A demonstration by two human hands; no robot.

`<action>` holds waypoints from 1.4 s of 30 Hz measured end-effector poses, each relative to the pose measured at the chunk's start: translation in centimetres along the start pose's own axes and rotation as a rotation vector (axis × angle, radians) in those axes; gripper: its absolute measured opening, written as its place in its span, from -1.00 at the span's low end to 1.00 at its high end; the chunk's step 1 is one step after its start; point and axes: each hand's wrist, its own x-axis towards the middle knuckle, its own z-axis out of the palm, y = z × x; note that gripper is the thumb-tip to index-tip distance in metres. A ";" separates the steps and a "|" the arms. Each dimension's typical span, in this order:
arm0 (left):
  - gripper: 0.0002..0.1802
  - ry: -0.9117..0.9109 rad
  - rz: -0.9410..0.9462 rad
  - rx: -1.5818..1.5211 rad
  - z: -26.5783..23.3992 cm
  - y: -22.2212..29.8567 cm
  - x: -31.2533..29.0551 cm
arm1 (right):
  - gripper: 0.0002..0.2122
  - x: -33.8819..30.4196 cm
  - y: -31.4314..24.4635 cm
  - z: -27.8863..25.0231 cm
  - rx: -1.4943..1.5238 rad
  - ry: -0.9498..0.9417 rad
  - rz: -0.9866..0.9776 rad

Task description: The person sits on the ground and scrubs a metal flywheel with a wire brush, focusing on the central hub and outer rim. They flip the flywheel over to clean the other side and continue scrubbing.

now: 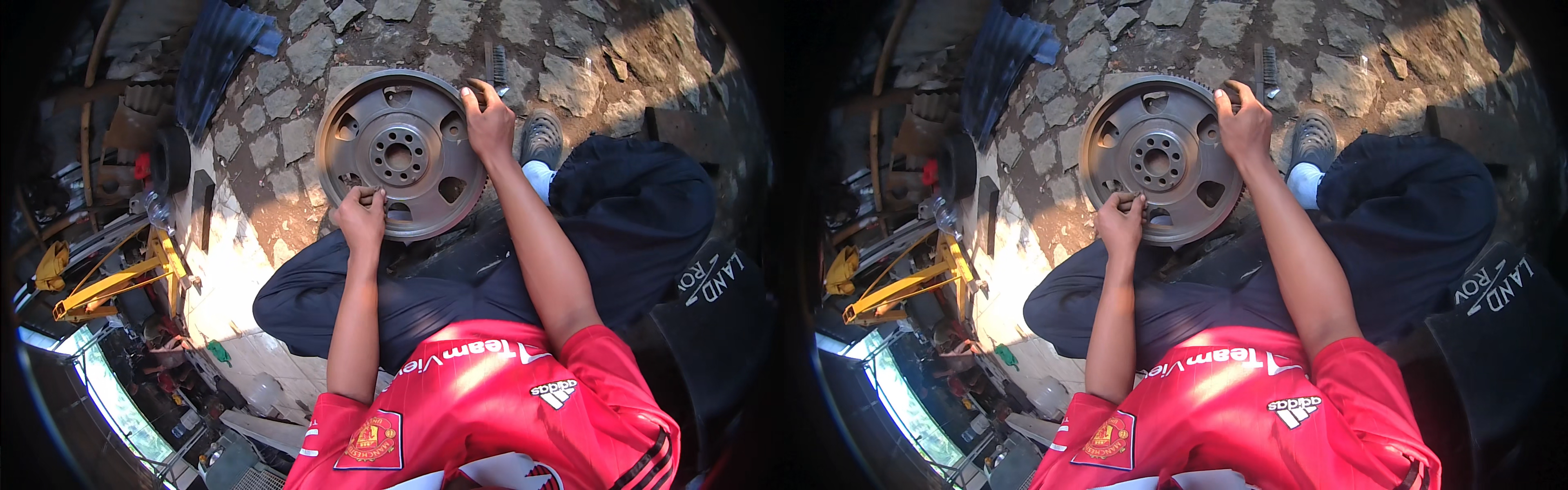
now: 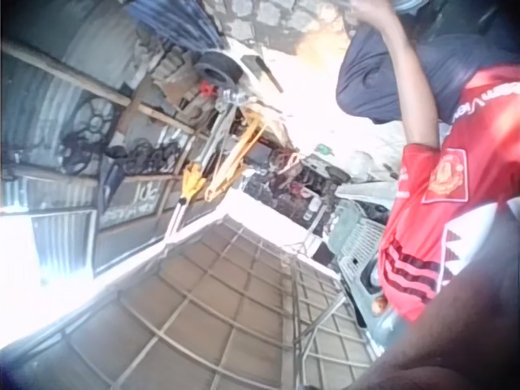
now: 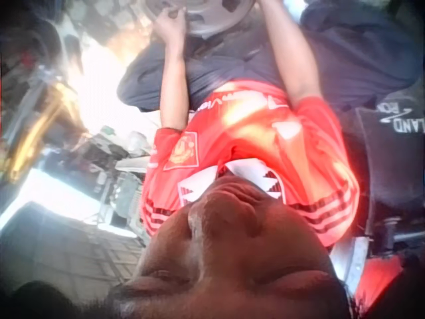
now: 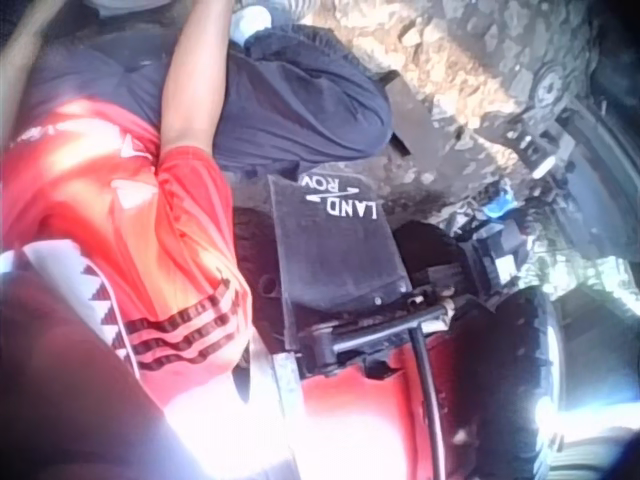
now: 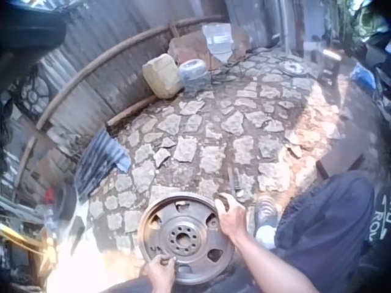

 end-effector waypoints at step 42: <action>-0.77 -0.347 -0.001 -0.530 -4.6 3.1 -0.4 | -0.68 0.1 0.2 0.3 0.009 0.018 -0.071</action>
